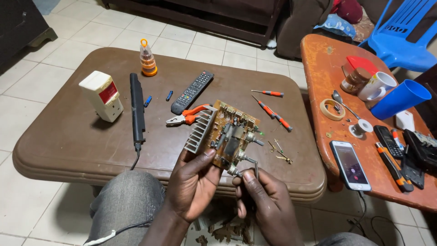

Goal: Disassembling a mobile phone and working on a circuit board using a screwdriver.

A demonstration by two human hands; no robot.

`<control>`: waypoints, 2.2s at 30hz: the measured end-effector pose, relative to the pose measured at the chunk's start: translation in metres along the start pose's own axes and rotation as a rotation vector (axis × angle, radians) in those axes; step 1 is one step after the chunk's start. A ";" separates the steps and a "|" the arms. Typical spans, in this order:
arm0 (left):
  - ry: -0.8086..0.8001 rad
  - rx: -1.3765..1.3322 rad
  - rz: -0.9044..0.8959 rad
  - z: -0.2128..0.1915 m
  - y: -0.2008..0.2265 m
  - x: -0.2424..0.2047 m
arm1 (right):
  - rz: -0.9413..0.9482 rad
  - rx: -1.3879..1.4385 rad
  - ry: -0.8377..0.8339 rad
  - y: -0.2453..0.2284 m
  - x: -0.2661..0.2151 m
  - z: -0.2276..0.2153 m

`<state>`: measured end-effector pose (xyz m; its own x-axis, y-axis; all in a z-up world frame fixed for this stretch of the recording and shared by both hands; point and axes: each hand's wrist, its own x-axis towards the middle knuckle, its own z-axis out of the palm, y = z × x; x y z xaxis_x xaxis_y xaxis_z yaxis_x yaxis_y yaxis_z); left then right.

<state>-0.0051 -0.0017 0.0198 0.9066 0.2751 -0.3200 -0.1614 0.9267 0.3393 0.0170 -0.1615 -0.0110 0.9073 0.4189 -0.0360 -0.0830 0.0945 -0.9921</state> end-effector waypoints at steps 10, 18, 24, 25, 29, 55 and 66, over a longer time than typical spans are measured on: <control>-0.058 0.032 0.069 -0.054 -0.015 0.030 | -0.215 -0.454 0.138 -0.010 -0.005 0.006; 0.030 0.123 -0.036 -0.034 -0.012 0.017 | -0.781 -0.861 0.222 -0.020 -0.011 0.013; -0.034 0.262 -0.043 -0.021 -0.014 0.012 | -0.693 -0.830 0.200 -0.025 -0.007 0.003; -0.032 0.261 -0.043 -0.020 -0.013 0.011 | -0.692 -0.830 0.198 -0.023 -0.006 0.002; 0.013 0.290 -0.036 -0.012 -0.011 0.006 | -0.258 -0.487 0.231 -0.019 -0.005 0.001; -0.120 0.313 -0.004 -0.007 -0.016 0.004 | -0.642 -0.825 0.203 -0.019 -0.004 0.000; -0.118 0.508 0.037 -0.024 -0.025 0.012 | -0.167 -0.583 0.433 -0.001 -0.004 0.009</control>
<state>0.0009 -0.0154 -0.0135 0.9464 0.2476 -0.2075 -0.0116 0.6680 0.7441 0.0094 -0.1550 -0.0089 0.9799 0.0363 0.1961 0.1931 -0.4193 -0.8871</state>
